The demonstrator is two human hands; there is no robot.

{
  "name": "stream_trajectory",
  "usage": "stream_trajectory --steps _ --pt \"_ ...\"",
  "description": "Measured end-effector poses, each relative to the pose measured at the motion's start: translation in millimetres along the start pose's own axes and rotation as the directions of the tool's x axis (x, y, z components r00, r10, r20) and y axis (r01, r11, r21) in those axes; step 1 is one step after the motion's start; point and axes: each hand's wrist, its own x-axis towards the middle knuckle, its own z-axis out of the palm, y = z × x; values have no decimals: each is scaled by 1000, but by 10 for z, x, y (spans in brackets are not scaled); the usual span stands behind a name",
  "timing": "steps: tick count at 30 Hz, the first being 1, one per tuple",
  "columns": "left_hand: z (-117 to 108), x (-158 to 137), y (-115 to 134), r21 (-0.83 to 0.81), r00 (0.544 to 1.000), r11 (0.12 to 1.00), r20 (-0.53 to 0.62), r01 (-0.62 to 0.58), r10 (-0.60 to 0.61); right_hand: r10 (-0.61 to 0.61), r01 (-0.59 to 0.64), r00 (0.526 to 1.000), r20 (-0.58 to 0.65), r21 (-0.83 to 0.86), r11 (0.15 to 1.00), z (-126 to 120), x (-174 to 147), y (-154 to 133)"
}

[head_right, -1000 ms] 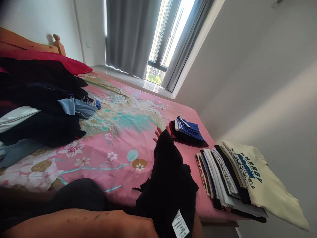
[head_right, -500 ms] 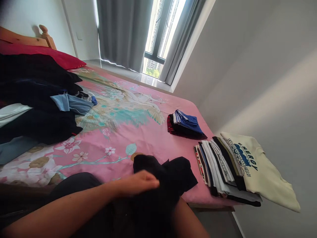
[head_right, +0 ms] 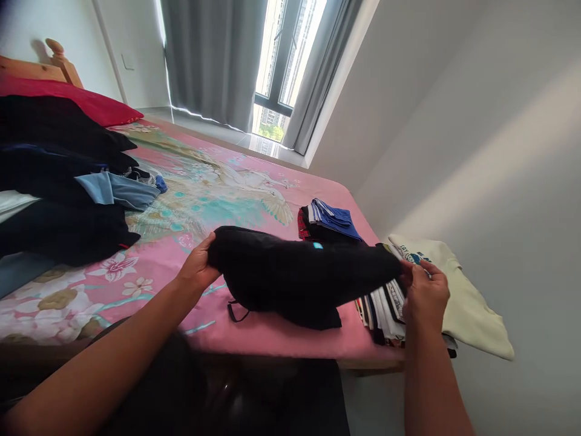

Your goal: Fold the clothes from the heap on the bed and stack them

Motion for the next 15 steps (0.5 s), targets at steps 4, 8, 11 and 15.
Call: stream_trajectory --steps 4,8,11,15 --pt "-10 -70 -100 2 992 997 100 82 -82 47 -54 987 152 44 998 97 -514 -169" --pt "-32 -115 -159 -11 974 990 178 144 -140 146 -117 649 746 -92 989 431 -1652 -279" --pt "-59 -110 -175 -25 973 987 175 157 -150 53 117 484 874 -124 985 704 -2332 -164" --pt "-98 -76 -181 1 972 991 196 136 -133 2 354 467 884 -189 916 949 -2708 179"
